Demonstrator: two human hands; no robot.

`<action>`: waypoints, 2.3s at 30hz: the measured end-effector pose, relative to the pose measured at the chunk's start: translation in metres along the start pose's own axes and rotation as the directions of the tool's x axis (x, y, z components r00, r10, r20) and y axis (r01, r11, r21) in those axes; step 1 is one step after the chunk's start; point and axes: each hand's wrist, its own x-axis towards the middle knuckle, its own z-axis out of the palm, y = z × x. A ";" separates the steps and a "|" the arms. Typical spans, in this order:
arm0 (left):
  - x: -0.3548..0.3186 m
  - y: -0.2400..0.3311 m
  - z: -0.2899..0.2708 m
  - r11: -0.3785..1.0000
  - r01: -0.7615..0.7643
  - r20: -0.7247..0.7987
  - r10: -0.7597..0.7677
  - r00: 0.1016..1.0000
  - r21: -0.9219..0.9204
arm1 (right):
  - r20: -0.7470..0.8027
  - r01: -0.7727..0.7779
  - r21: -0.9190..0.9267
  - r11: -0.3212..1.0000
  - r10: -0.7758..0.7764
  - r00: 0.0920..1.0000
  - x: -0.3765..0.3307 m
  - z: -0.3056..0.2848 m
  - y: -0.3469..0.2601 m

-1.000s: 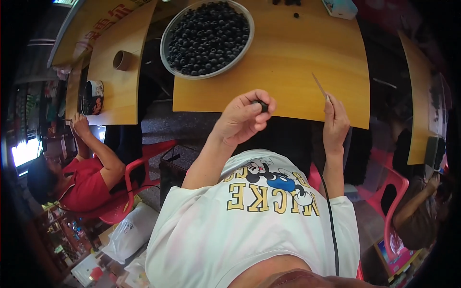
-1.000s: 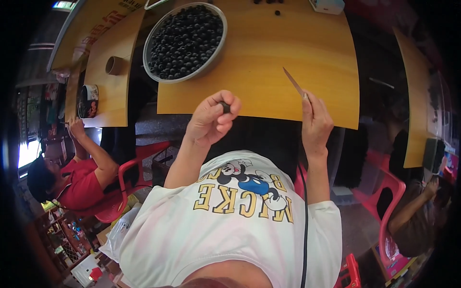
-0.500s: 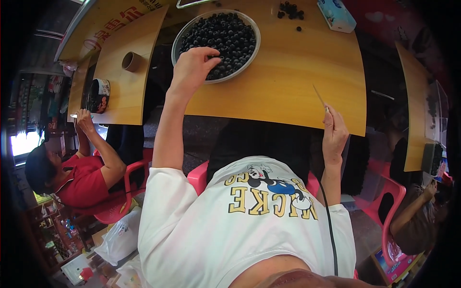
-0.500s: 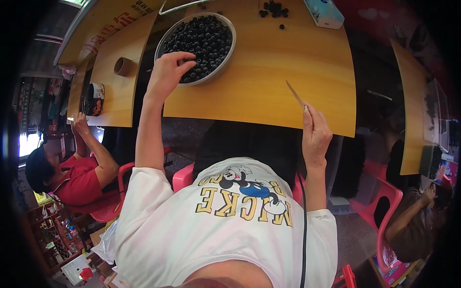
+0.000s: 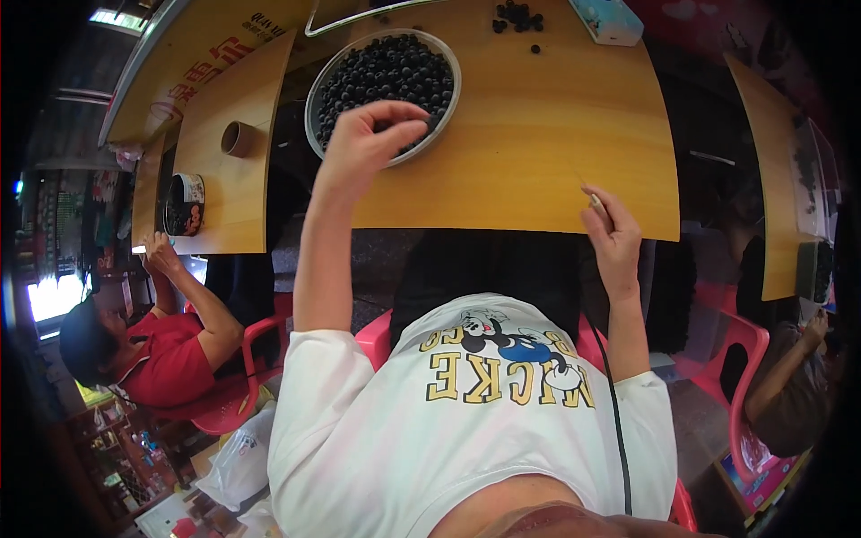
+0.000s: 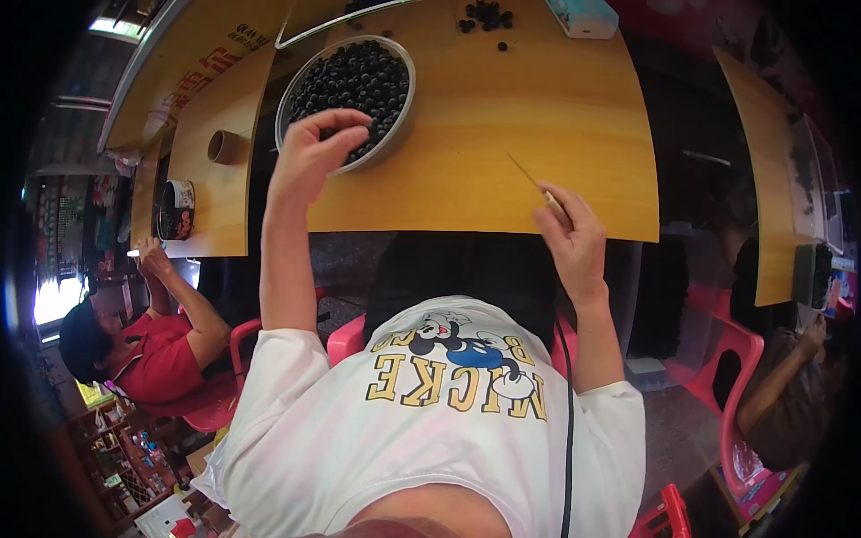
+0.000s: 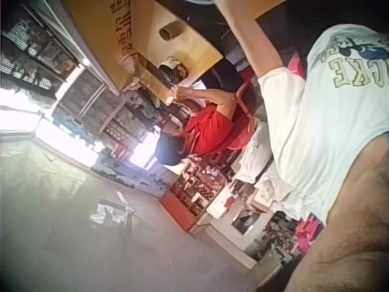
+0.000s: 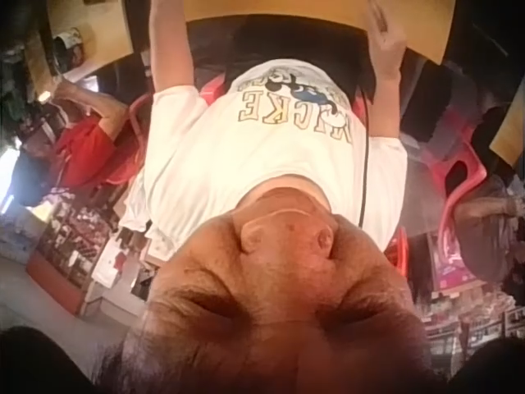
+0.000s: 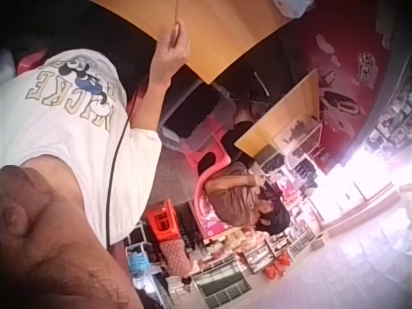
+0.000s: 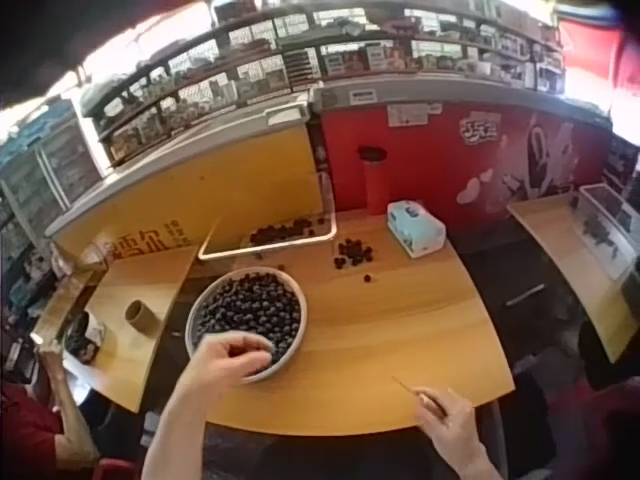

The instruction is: The person is using a small knife to peel or trim small dark round fruits.

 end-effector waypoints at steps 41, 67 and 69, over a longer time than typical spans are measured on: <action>-0.046 -0.052 0.122 0.177 0.404 0.404 -0.042 0.914 -0.897 | 0.176 0.563 -0.422 0.711 -0.545 0.820 0.001 0.020 -0.035; -0.054 -0.058 0.117 0.256 0.341 0.393 0.192 0.899 -0.905 | -0.017 0.318 -0.665 0.675 -0.440 0.898 0.015 -0.011 0.026; -0.053 -0.061 0.119 0.196 0.389 0.421 0.163 0.892 -0.900 | -0.116 0.274 -0.634 0.723 -0.439 0.891 0.020 -0.019 0.033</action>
